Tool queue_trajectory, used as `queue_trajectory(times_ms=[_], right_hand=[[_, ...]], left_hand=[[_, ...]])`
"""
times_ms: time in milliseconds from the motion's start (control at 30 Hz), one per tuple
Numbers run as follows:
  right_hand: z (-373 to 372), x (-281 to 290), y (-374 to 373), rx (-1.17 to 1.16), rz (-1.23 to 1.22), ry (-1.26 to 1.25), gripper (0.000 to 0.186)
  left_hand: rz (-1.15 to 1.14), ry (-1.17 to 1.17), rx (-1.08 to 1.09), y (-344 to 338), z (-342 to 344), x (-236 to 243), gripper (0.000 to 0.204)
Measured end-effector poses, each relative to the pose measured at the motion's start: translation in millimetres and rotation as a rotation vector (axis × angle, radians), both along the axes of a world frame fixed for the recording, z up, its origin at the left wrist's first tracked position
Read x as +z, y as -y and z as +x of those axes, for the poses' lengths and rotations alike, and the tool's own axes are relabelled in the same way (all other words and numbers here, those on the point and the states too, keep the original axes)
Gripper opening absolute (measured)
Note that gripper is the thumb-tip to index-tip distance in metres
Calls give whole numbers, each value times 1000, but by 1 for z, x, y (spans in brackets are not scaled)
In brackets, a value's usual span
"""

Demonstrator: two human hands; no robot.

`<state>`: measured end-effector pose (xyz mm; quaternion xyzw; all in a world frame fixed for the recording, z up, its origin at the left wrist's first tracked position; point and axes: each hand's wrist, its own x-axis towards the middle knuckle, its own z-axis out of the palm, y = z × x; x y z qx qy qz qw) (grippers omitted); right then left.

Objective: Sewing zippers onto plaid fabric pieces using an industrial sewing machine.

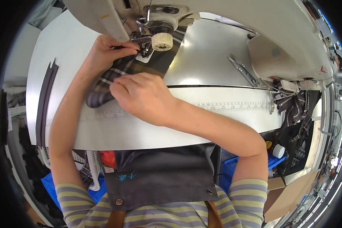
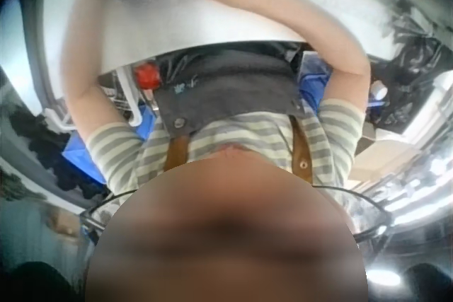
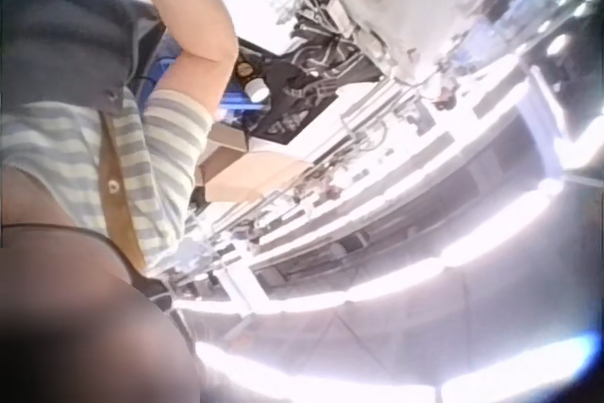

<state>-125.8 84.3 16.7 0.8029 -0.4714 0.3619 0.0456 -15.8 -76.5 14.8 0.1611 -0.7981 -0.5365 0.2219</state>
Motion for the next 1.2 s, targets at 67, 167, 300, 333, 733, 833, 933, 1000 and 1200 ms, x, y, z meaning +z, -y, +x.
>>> queue_trajectory(times_ms=[67,167,300,333,733,833,933,1000,1200], right_hand=[[0,12,7,-38,88,179,18],[-17,14,-4,101,63,194,22],[-49,11,-27,235,162,-10,26],[-54,5,-30,245,205,-67,27],[-37,-5,-6,62,305,-254,71],[-32,-6,-5,49,307,-231,70],[-33,-7,-5,62,353,-235,75],[-33,-5,-4,64,362,-233,75],[-33,-4,-4,68,314,-201,70]], left_hand=[[-2,8,-22,3,1,0,10],[-47,19,46,-10,3,1,10],[-135,0,276,-37,0,-2,10],[-89,47,317,-39,-3,2,11],[38,82,285,-30,-1,10,14],[19,96,302,-32,-2,11,14],[16,86,294,-31,-3,9,13],[28,97,296,-31,-3,11,13],[94,103,296,-32,-3,12,13]])
